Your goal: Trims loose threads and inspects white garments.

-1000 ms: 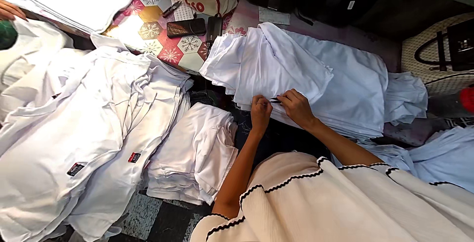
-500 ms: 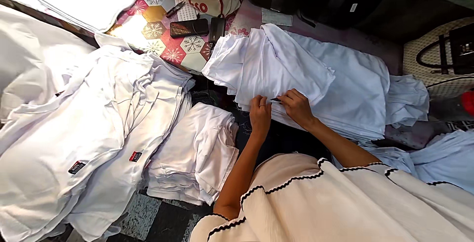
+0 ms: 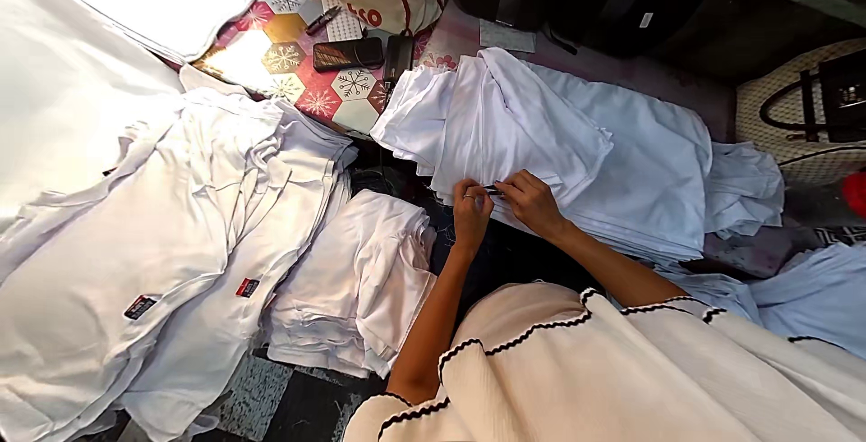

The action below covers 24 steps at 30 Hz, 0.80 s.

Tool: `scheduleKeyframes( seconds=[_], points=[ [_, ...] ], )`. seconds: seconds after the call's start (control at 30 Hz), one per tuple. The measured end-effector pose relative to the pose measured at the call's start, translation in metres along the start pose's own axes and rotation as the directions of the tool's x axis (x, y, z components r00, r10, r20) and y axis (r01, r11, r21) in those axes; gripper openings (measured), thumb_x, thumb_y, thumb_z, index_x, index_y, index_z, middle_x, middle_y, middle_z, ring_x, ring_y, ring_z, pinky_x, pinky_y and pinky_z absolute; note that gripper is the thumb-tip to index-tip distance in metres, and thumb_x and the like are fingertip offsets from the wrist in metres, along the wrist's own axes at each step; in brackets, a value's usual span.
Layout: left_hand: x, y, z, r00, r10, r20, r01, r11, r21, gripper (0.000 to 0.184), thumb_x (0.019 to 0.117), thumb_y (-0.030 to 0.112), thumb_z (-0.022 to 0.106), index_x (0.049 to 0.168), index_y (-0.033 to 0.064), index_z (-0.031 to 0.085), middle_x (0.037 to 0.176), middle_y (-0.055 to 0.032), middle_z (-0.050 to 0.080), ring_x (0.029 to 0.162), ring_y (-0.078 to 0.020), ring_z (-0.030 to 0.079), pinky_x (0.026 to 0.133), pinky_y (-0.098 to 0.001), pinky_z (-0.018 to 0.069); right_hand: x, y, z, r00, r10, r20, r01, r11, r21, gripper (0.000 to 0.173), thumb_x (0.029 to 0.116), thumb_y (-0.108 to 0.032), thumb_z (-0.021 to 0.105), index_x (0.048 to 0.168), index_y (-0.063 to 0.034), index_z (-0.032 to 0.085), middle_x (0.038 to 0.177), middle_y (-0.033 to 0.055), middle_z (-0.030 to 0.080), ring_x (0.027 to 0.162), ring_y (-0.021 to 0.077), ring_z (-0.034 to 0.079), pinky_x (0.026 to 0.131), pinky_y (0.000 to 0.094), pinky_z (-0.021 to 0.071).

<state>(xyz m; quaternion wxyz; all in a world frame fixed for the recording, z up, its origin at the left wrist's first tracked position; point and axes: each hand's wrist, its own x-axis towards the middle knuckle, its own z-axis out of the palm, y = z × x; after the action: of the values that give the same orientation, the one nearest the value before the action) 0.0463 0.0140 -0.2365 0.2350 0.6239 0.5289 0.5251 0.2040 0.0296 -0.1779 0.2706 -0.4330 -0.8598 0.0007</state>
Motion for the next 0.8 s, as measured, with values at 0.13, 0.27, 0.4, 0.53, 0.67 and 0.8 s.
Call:
scheduleKeyframes(
  seconds=[0.13,0.27,0.4,0.53,0.67,0.8],
  points=[
    [-0.002,0.000,-0.002,1.000,-0.004,-0.023,0.004,1.000,-0.002,0.005,0.0836,-0.003,0.072,0.087,-0.0057,0.069,0.107,-0.0209,0.064,0.105,-0.0284,0.065,0.089,-0.0352,0.0565,0.001,-0.001,0.005,0.999,-0.010,-0.035,0.010,1.000,-0.003,0.018,0.0949,-0.004,0.063,0.105,-0.0028,0.078,0.093,0.0143,0.071,0.090,0.0301,0.069,0.079,0.0401,0.0576],
    [-0.002,-0.001,0.000,0.999,-0.011,-0.040,0.011,1.000,0.000,0.005,0.0830,-0.002,0.072,0.086,-0.0051,0.070,0.106,-0.0198,0.064,0.103,-0.0272,0.065,0.088,-0.0338,0.0565,-0.002,0.001,0.006,0.999,-0.010,-0.050,0.009,1.000,-0.022,0.017,0.0954,-0.003,0.063,0.103,-0.0028,0.078,0.092,0.0140,0.071,0.088,0.0296,0.069,0.078,0.0391,0.0574],
    [-0.002,-0.001,0.000,0.998,-0.024,-0.053,0.024,1.000,-0.001,0.004,0.0834,-0.002,0.072,0.085,-0.0044,0.070,0.105,-0.0193,0.064,0.102,-0.0258,0.065,0.087,-0.0318,0.0562,-0.002,0.000,0.007,0.998,-0.023,-0.057,0.021,0.999,-0.044,0.018,0.0961,-0.004,0.061,0.104,-0.0029,0.078,0.091,0.0141,0.071,0.086,0.0290,0.068,0.075,0.0385,0.0571],
    [-0.003,-0.001,0.000,0.998,-0.035,-0.050,0.035,0.999,-0.010,0.003,0.0838,-0.002,0.072,0.086,-0.0049,0.071,0.105,-0.0194,0.064,0.102,-0.0256,0.065,0.087,-0.0317,0.0563,-0.002,-0.001,0.008,0.998,-0.022,-0.053,0.019,0.998,-0.064,0.018,0.0950,-0.002,0.061,0.102,-0.0027,0.078,0.090,0.0137,0.071,0.085,0.0295,0.068,0.074,0.0390,0.0565],
    [-0.007,0.002,-0.006,0.996,-0.059,-0.060,0.059,0.998,0.002,0.004,0.0857,-0.003,0.069,0.088,-0.0064,0.069,0.107,-0.0217,0.066,0.101,-0.0265,0.067,0.086,-0.0321,0.0578,-0.003,0.001,0.005,0.998,0.009,-0.067,-0.011,0.999,-0.044,0.019,0.0955,-0.003,0.060,0.101,-0.0034,0.078,0.091,0.0131,0.071,0.087,0.0284,0.069,0.075,0.0381,0.0569],
    [-0.004,0.015,-0.011,0.982,-0.186,-0.042,0.188,0.981,0.056,0.023,0.0908,0.007,0.070,0.103,-0.0123,0.066,0.116,-0.0276,0.062,0.099,-0.0315,0.067,0.085,-0.0384,0.0584,0.001,0.001,-0.002,0.995,0.070,-0.073,-0.072,0.997,-0.018,0.017,0.0945,-0.005,0.064,0.103,-0.0014,0.078,0.091,0.0161,0.070,0.088,0.0314,0.069,0.077,0.0405,0.0583]
  ],
)
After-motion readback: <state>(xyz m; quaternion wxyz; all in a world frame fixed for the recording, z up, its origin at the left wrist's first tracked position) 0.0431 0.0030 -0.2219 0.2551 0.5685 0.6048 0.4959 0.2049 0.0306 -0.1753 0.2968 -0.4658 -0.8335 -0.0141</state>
